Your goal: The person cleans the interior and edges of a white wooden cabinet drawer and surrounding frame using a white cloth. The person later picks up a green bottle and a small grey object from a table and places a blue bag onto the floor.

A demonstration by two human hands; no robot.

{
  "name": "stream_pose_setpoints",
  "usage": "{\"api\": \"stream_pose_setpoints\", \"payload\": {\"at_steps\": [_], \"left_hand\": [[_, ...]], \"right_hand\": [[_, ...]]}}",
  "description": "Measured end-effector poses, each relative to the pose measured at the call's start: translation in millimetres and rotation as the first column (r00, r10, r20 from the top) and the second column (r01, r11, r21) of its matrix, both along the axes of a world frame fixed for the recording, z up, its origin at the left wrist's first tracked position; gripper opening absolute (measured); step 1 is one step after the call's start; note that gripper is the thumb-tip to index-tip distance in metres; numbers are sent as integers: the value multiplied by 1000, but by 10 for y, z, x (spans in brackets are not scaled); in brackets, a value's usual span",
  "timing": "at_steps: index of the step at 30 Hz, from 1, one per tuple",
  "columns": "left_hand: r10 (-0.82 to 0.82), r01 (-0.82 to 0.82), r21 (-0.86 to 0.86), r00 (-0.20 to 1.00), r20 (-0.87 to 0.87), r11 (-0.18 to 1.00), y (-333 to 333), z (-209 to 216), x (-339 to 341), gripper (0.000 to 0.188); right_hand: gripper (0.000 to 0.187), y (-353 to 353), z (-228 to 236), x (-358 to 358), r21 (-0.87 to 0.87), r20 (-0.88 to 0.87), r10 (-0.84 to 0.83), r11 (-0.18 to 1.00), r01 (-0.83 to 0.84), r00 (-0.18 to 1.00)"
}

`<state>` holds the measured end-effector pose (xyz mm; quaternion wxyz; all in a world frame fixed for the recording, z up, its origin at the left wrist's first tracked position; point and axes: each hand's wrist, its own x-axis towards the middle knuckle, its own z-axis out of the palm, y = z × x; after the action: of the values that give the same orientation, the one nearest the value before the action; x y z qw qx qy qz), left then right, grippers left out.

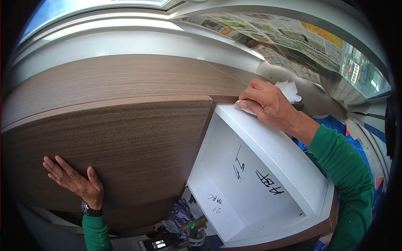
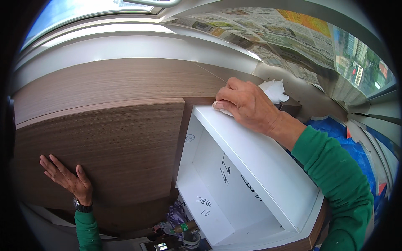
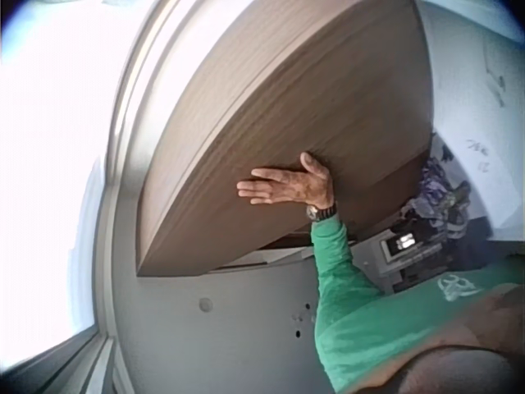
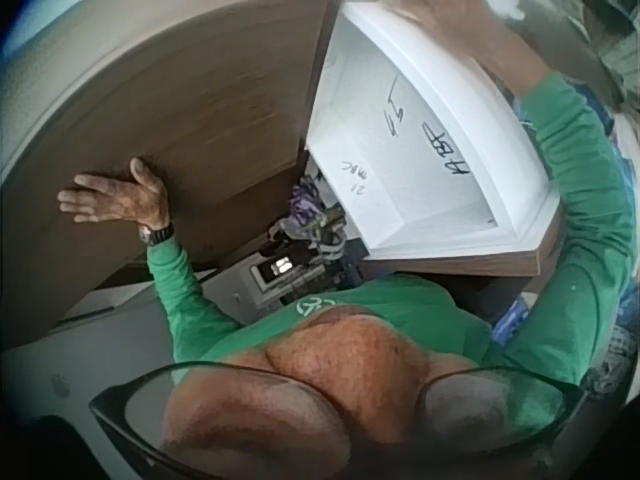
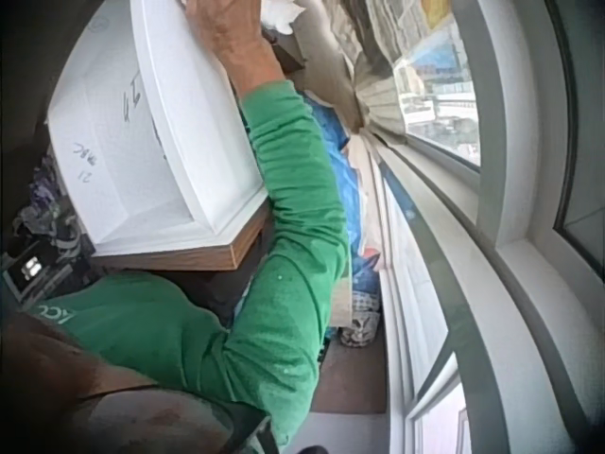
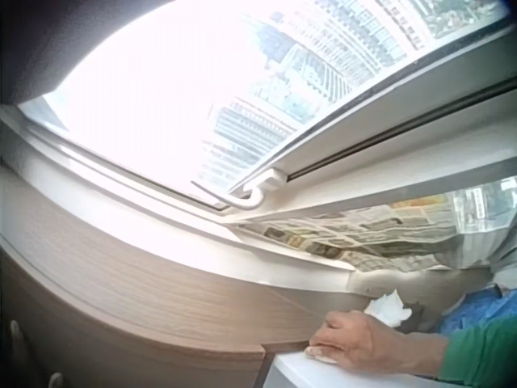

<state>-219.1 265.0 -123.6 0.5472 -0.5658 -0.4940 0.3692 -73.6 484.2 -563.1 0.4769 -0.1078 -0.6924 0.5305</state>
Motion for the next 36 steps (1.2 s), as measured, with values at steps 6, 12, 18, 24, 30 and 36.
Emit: {"api": "stream_pose_setpoints", "payload": {"at_steps": [6,12,18,24,30,36], "left_hand": [[-9,9,1,1000,5,1000,24,-21,-28,77],[-12,12,0,1000,-1,1000,39,-6,6,76],[15,-15,-5,1000,-23,1000,-12,36,-29,79],[16,-17,-13,1000,-16,1000,-34,25,-37,78],[18,-18,-11,1000,-9,1000,-1,12,-20,79],[19,-20,-7,1000,-13,1000,-19,39,-27,79]], "right_hand": [[12,38,493,-339,-9,-186,-20,1000,19,982],[11,-7,333,-331,-13,-151,-24,1000,22,988],[10,-13,250,-334,-81,-130,-6,997,-4,991],[12,-39,370,-378,-68,-189,-18,998,6,982],[13,-24,392,-376,-77,-179,-39,997,26,983],[14,-55,341,-368,-91,-126,-51,995,40,991]]}}
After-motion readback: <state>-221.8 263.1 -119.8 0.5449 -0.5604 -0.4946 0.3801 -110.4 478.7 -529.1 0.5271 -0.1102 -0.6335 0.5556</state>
